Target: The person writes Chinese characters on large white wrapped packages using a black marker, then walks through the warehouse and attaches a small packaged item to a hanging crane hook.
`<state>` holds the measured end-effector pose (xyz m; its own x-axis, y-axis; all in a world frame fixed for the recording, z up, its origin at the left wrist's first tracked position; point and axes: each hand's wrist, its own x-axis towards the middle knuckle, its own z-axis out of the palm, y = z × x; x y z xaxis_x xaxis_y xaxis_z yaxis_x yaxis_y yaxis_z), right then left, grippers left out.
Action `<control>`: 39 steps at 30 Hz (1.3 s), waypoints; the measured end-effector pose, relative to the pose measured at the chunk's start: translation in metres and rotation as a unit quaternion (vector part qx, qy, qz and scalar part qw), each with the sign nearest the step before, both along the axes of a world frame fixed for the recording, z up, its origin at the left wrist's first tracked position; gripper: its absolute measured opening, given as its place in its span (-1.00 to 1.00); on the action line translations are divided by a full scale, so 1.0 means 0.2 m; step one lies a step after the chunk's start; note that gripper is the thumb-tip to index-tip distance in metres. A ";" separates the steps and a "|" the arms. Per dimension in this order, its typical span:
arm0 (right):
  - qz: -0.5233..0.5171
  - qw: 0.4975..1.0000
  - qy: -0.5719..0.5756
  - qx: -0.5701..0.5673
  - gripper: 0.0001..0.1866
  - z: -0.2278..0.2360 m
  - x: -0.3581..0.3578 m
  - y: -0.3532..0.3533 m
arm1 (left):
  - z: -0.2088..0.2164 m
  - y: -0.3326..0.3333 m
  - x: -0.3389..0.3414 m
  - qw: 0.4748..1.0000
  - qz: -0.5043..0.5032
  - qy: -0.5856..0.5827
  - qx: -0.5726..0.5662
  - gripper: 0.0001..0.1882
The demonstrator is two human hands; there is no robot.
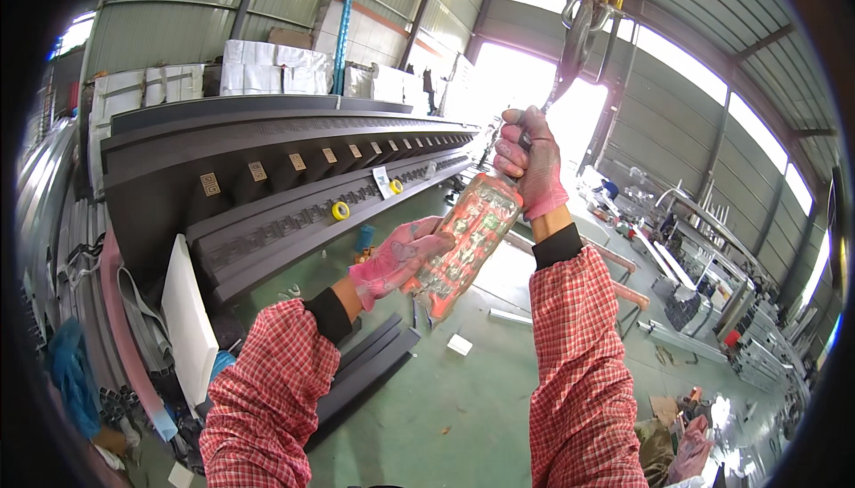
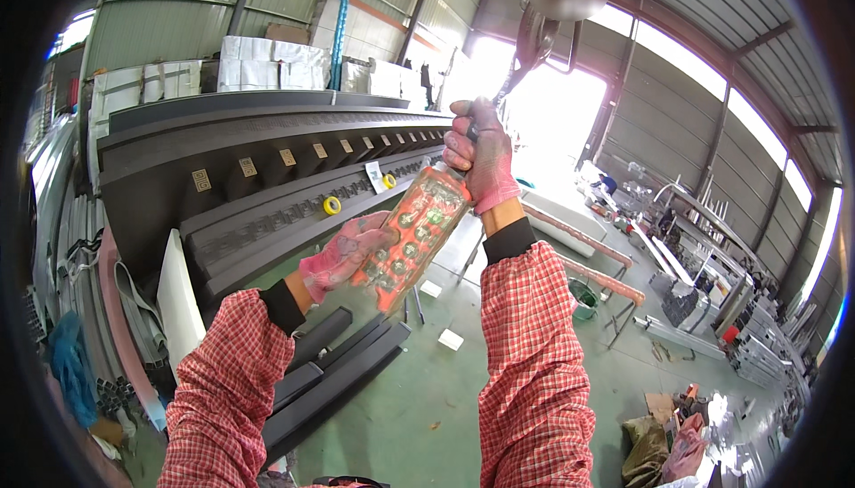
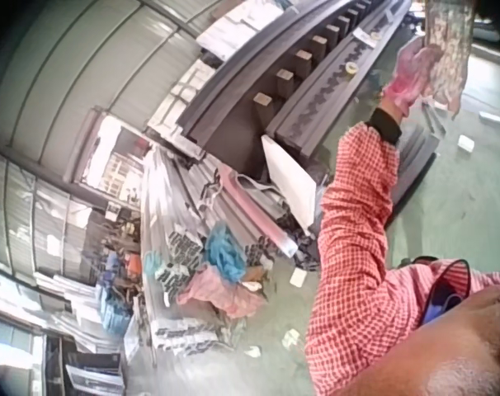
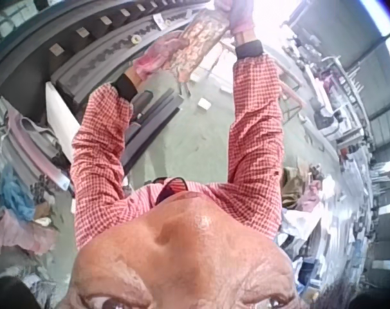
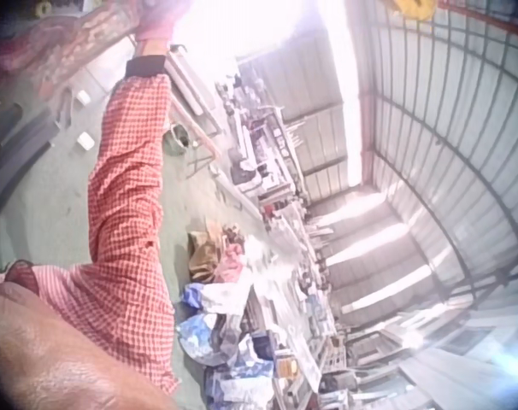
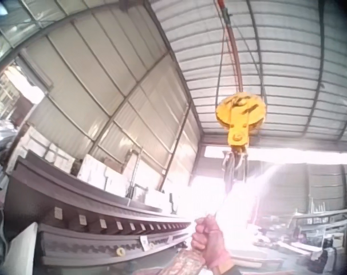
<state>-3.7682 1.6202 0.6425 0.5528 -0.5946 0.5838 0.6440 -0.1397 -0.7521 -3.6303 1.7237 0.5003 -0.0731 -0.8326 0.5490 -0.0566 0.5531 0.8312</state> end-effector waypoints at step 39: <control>0.344 0.929 -0.045 -0.130 -0.62 0.33 0.12 1.07 | 0.36 1.38 -0.45 0.945 0.315 0.090 0.009 -0.60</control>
